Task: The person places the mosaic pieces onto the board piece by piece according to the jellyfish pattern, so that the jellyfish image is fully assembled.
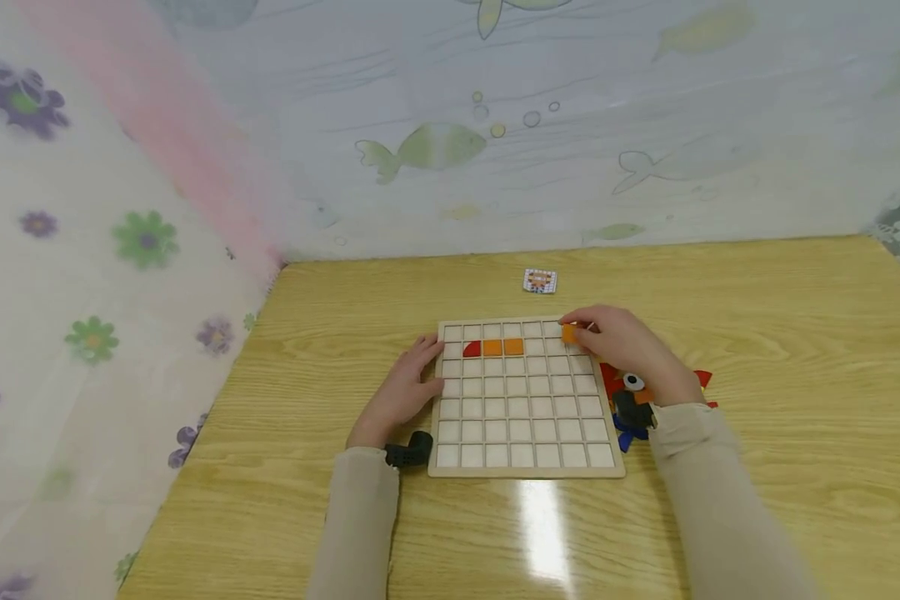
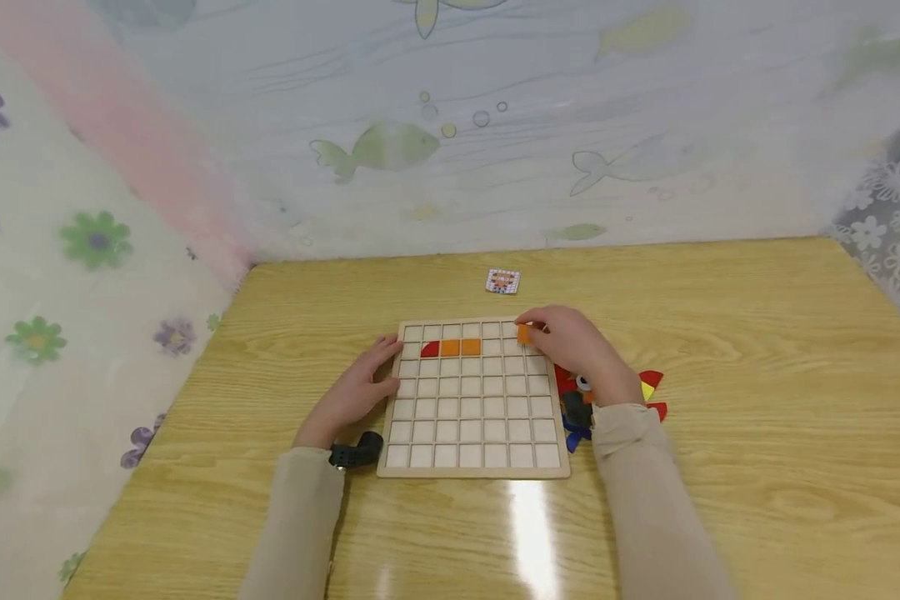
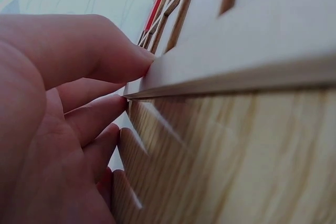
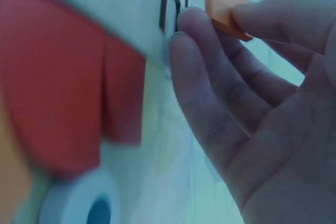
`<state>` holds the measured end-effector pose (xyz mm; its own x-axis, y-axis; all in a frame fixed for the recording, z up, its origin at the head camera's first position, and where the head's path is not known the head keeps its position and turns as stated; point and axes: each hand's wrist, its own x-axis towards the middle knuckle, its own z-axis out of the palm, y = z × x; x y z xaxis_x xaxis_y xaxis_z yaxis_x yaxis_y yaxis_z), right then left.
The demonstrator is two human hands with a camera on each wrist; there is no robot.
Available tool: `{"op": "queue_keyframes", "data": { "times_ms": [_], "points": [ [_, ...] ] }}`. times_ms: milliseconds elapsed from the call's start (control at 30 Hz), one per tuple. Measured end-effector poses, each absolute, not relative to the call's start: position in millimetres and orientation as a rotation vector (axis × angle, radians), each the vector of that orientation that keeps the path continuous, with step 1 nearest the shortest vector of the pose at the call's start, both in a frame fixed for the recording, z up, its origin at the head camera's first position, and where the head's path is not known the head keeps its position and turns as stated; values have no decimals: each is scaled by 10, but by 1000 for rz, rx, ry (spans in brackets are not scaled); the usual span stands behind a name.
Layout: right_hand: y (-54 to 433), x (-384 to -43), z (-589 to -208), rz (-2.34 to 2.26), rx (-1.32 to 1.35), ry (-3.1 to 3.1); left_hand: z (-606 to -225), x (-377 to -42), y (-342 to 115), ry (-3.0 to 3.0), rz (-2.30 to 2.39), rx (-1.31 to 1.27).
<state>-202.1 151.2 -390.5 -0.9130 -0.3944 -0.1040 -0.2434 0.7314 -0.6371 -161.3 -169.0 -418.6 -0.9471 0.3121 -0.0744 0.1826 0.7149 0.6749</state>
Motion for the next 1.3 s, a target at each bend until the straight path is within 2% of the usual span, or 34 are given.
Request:
{"op": "queue_keyframes", "data": {
  "times_ms": [833,1300],
  "points": [
    [1113,-2114,-3966,-848,-643,2776,-4197,-1588,-1703,2729,1037,416],
    [1072,-2096,-3971,-821,-645,2836,-4193,-1605,-1706,2729,1036,446]
  ]
}}
